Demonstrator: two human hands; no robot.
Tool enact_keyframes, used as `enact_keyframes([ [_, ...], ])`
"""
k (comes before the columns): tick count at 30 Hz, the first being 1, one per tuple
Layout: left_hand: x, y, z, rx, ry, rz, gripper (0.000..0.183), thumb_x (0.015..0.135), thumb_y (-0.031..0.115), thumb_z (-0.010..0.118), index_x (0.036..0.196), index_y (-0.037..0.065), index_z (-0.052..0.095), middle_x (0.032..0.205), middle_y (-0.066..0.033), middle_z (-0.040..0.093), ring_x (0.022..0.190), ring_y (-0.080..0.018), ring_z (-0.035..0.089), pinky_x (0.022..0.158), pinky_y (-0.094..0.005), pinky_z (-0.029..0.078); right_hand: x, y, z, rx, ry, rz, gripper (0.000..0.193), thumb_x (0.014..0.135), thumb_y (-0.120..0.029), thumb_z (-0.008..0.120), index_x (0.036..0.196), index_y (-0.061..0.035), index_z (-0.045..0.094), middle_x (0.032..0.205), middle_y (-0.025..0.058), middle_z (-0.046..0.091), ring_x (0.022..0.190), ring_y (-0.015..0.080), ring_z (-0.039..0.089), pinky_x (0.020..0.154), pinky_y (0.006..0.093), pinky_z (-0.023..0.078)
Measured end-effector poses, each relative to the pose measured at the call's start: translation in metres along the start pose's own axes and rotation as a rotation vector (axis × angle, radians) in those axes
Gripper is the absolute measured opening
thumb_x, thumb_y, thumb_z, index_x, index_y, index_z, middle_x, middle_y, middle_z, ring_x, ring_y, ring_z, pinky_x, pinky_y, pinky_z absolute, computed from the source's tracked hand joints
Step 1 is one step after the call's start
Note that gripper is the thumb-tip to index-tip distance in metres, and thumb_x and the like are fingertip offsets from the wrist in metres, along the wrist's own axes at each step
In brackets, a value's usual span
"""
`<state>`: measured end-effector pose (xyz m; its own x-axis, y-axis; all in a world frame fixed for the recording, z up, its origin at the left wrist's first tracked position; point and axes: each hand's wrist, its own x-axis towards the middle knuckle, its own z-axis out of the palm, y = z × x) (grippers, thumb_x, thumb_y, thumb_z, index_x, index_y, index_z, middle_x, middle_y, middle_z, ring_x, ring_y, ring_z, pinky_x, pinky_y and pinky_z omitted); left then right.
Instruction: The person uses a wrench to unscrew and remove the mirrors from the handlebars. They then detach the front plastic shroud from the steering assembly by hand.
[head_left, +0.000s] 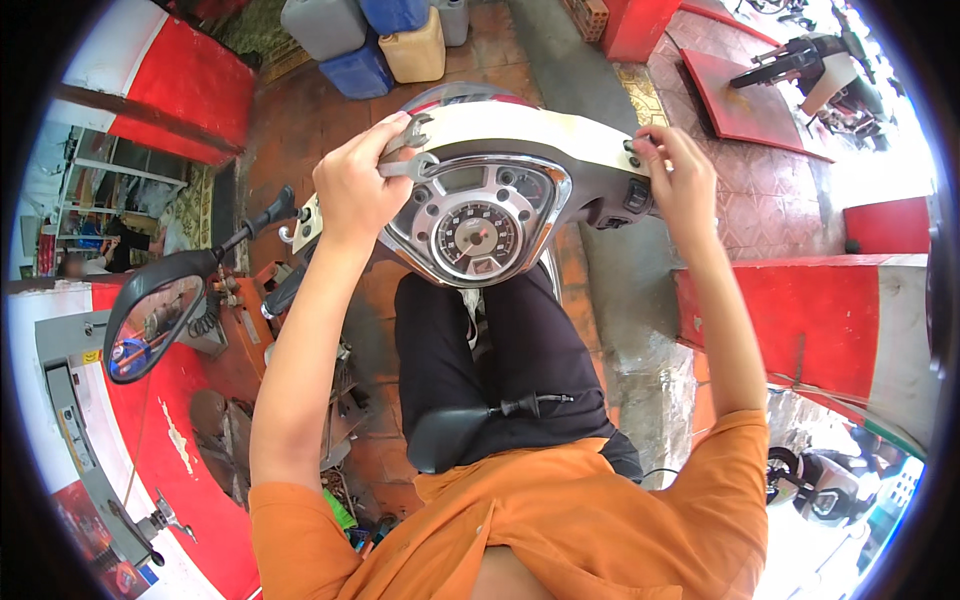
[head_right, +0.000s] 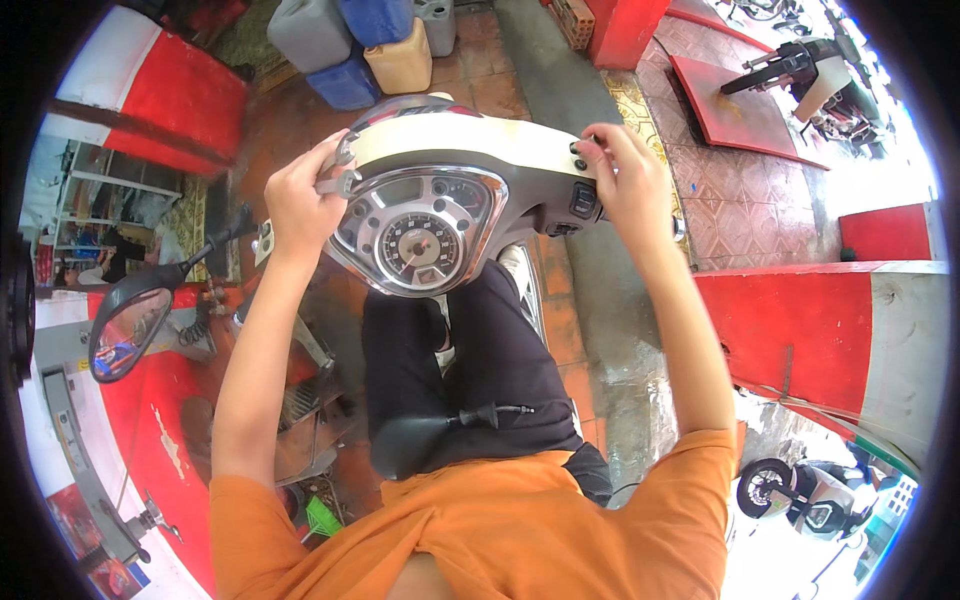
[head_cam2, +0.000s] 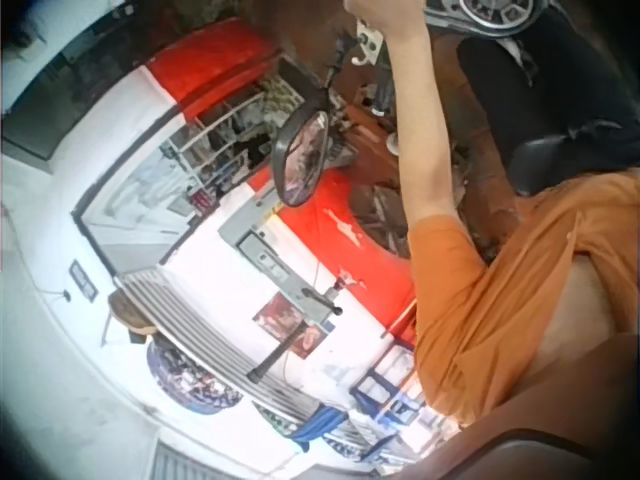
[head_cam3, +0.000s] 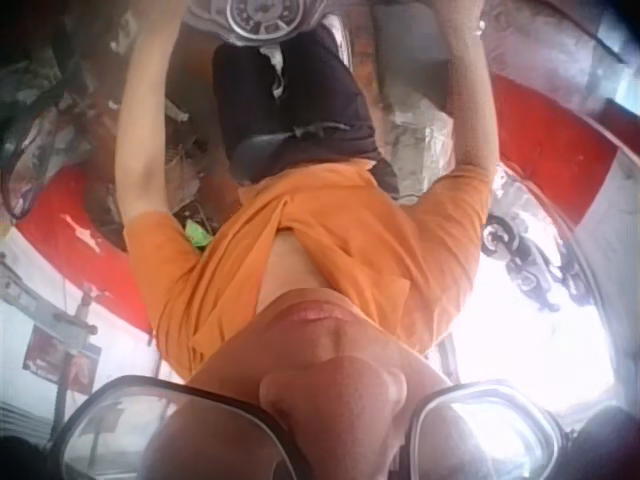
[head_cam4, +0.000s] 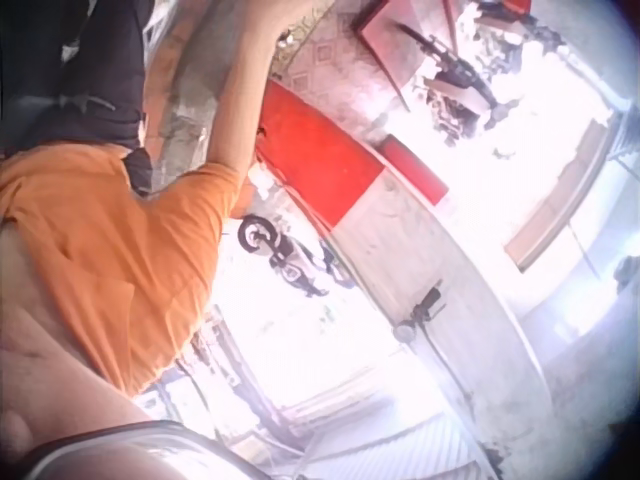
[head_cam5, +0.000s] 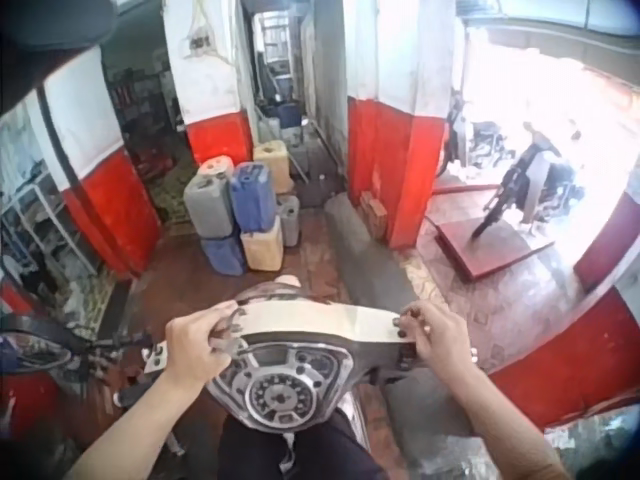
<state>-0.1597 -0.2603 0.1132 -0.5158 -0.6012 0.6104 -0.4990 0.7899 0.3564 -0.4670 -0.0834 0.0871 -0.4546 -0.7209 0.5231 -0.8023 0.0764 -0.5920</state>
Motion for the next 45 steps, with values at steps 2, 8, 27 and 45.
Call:
enact_keyframes([
  [2, -0.001, -0.003, 0.0, 0.007, 0.001, 0.011, 0.032, 0.072, 0.002, 0.072, 0.104, 0.007, 0.074, 0.103, -0.0098, 0.075, 0.087, -0.0282, 0.074, 0.074, -0.0348, 0.058, 0.024, -0.001, -0.018, -0.045, -0.062, -0.13, 0.014, 0.092, -0.016, 0.069, 0.101, -0.0051, 0.067, 0.09, 0.0092, 0.068, 0.071, 0.0219, 0.066, 0.066, 0.0326, 0.052],
  [8, 0.0, 0.007, -0.003, -0.017, -0.039, -0.062, 0.044, 0.07, -0.007, 0.069, 0.112, 0.005, 0.072, 0.109, -0.0145, 0.074, 0.097, -0.0298, 0.073, 0.082, -0.034, 0.057, 0.077, 0.016, -0.044, 0.115, -0.199, -0.229, 0.019, 0.092, -0.008, 0.067, 0.111, -0.0028, 0.067, 0.096, 0.0103, 0.07, 0.083, 0.0194, 0.069, 0.071, 0.0306, 0.055],
  [27, 0.006, 0.014, -0.008, -0.039, -0.207, -0.15, 0.044, 0.1, 0.024, 0.05, 0.114, -0.015, 0.065, 0.117, -0.0329, 0.067, 0.109, -0.0385, 0.069, 0.097, -0.0402, 0.052, 0.058, 0.047, -0.025, 0.442, -0.327, -0.053, 0.024, 0.081, 0.008, 0.072, 0.104, 0.0017, 0.071, 0.093, 0.0113, 0.075, 0.076, 0.0181, 0.074, 0.065, 0.0278, 0.058],
  [45, 0.002, 0.01, -0.012, -0.032, -0.22, -0.169, 0.044, 0.102, 0.021, 0.045, 0.118, -0.016, 0.062, 0.119, -0.0349, 0.065, 0.111, -0.0419, 0.067, 0.099, -0.0441, 0.051, 0.07, 0.031, -0.023, 0.344, -0.573, -0.181, 0.027, 0.069, 0.002, 0.081, 0.093, 0.0, 0.072, 0.088, 0.0104, 0.07, 0.077, 0.0244, 0.071, 0.065, 0.0321, 0.056],
])
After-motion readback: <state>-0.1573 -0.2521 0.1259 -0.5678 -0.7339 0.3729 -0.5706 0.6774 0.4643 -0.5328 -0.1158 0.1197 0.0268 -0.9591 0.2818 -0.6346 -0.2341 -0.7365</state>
